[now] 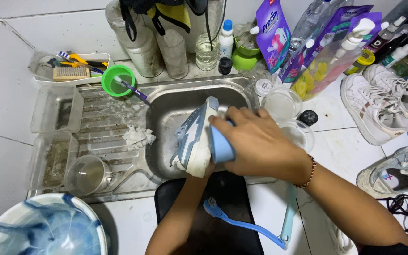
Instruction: The person cleans a sneaker by scrubbing the sole and upper with a small brush and rinsing it with water from a cup over a sink.
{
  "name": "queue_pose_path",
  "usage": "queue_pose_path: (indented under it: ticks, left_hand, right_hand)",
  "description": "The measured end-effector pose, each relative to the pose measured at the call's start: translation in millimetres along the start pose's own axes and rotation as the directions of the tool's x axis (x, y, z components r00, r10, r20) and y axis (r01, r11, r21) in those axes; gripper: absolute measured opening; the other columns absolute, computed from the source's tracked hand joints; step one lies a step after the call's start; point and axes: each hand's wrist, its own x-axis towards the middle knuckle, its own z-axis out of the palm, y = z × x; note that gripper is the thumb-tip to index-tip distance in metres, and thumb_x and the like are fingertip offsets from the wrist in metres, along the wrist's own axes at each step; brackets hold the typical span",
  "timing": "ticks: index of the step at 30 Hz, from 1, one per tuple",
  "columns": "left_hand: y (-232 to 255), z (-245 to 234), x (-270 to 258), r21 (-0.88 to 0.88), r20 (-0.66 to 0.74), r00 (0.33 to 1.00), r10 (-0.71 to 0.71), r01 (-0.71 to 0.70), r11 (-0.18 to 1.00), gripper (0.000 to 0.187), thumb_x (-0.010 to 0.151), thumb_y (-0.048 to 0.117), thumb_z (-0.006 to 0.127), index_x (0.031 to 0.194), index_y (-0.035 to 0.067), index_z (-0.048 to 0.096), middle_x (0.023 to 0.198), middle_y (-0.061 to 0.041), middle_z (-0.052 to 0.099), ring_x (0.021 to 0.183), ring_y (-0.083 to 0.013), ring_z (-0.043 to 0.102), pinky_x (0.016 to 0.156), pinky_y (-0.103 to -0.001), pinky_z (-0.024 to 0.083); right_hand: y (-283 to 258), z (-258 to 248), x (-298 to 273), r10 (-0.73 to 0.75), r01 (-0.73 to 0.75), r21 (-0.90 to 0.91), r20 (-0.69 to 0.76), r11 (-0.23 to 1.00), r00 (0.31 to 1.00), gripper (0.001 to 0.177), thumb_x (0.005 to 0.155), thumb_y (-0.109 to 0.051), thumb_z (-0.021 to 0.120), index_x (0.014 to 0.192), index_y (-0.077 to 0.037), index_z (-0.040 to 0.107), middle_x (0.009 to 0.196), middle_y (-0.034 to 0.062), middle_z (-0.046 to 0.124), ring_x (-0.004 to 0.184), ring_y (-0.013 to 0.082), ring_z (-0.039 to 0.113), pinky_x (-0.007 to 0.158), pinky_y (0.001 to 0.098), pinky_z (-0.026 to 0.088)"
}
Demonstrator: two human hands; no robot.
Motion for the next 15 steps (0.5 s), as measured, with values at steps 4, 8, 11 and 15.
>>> queue_pose_path:
  ticks: [4,8,11,15]
  left_hand:
    - [-11.4,39.4,6.0,0.161,-0.252,0.954,0.162,-0.124,0.979,0.046,0.094,0.045,0.051,0.136,0.024,0.052,0.136,0.000,0.054,0.125,-0.0172,0.052,0.101,-0.044,0.049]
    - [-22.6,89.8,13.2,0.345,-0.455,0.821,0.346,-0.197,0.918,0.043,0.090,0.040,0.060,0.127,0.018,0.059,0.126,-0.007,0.061,0.115,-0.0225,0.060,0.095,-0.046,0.053]
    - [-26.9,123.1,17.0,0.483,-0.556,0.671,0.490,-0.219,0.848,0.041,0.087,0.036,0.067,0.121,0.013,0.065,0.118,-0.012,0.067,0.108,-0.0265,0.066,0.091,-0.047,0.057]
    - [-25.8,151.4,11.5,0.653,-0.619,0.416,0.666,-0.199,0.731,0.039,0.083,0.031,0.075,0.113,0.006,0.072,0.108,-0.019,0.075,0.098,-0.0318,0.074,0.085,-0.049,0.062]
  right_hand:
    - [-2.0,12.1,-3.9,-0.048,0.048,-0.033,-0.005,0.998,0.999,0.089,0.070,-0.036,0.083,0.147,-0.014,0.043,0.130,0.0215,0.053,0.119,0.0407,0.055,0.097,0.0527,0.037]
    - [4.5,30.5,-11.6,0.038,-0.038,0.025,-0.006,0.999,0.999,0.092,0.069,-0.042,0.081,0.148,-0.024,0.038,0.133,0.0140,0.050,0.125,0.0365,0.051,0.097,0.0475,0.037]
    - [19.3,77.1,-18.4,0.091,-0.071,0.120,-0.171,0.990,0.981,0.092,0.065,-0.050,0.082,0.145,-0.026,0.043,0.123,0.0085,0.057,0.119,0.0325,0.056,0.094,0.0455,0.043]
    - [39.7,155.3,-11.0,0.104,0.095,0.200,-0.792,0.975,0.602,0.082,0.068,-0.048,0.086,0.132,-0.003,0.059,0.105,0.0151,0.065,0.098,0.0341,0.066,0.084,0.0434,0.053]
